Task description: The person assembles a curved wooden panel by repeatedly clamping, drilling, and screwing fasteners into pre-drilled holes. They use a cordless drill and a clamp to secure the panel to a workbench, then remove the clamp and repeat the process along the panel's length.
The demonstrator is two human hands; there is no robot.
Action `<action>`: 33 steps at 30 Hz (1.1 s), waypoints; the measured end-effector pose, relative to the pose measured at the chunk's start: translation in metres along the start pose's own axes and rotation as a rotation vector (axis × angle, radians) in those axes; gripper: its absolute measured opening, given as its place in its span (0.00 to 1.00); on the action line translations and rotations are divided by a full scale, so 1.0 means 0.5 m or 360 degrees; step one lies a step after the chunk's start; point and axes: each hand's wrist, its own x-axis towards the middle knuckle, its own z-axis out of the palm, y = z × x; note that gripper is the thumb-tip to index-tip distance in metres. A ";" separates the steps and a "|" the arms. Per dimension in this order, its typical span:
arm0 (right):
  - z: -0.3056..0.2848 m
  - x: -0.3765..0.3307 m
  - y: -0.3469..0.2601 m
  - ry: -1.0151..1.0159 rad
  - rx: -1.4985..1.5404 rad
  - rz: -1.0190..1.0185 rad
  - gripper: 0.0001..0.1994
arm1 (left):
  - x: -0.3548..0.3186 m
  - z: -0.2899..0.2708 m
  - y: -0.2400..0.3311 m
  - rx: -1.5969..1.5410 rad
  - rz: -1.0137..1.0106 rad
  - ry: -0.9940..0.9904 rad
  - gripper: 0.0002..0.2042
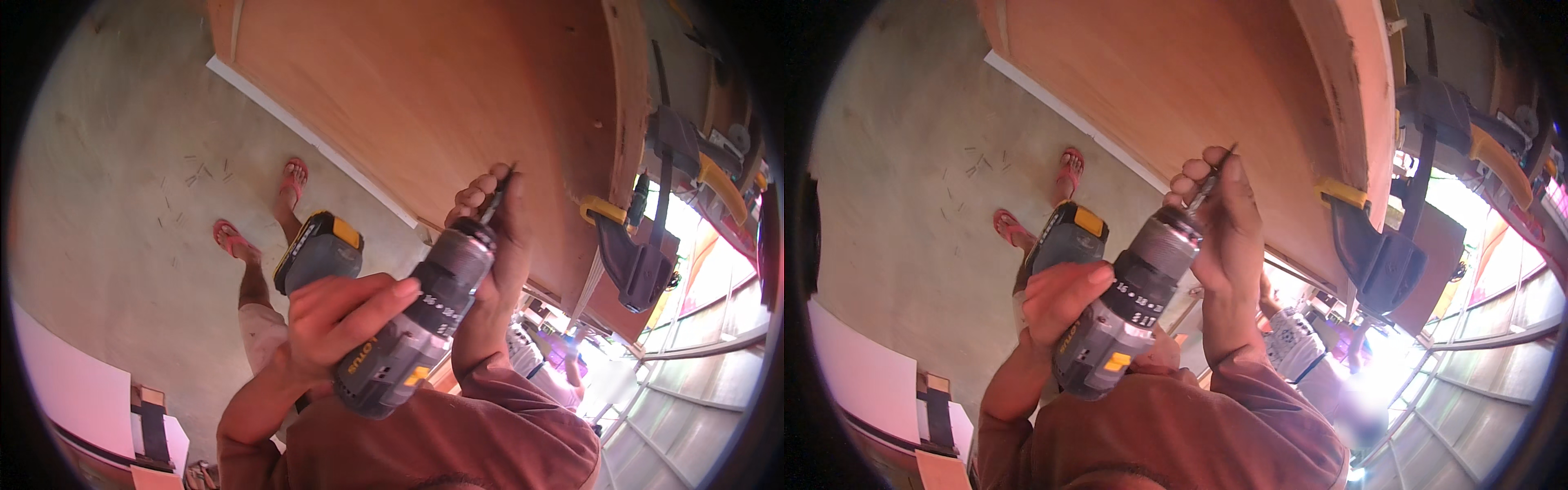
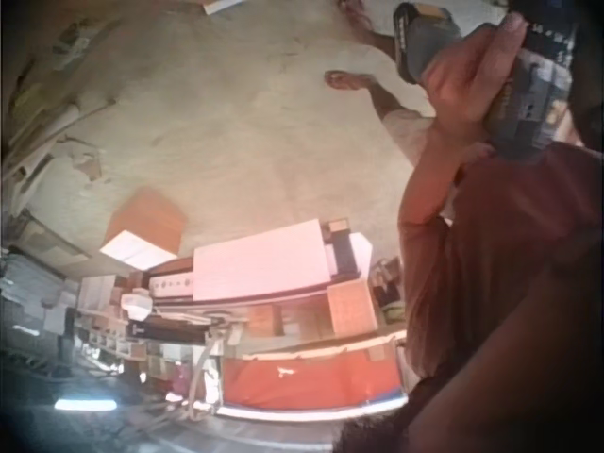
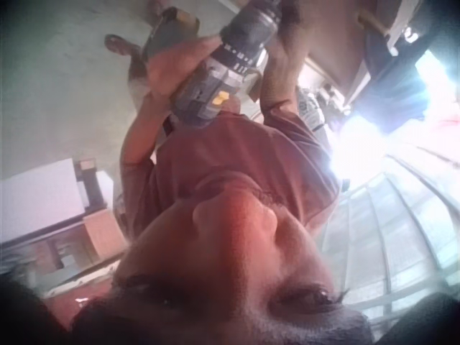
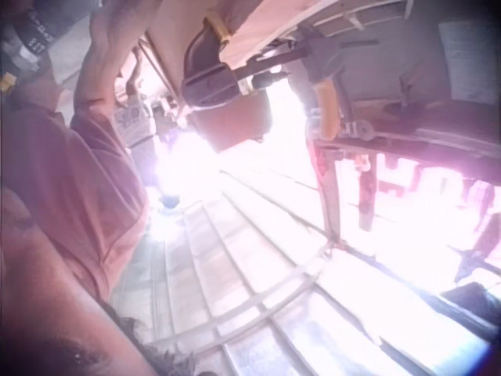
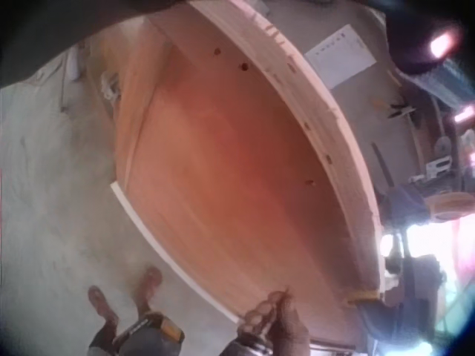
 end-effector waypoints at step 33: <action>0.024 0.090 -0.066 -0.0847 0.0463 0.0161 0.17 | 0.123 0.061 0.023 -0.0157 0.0116 0.0084 0.31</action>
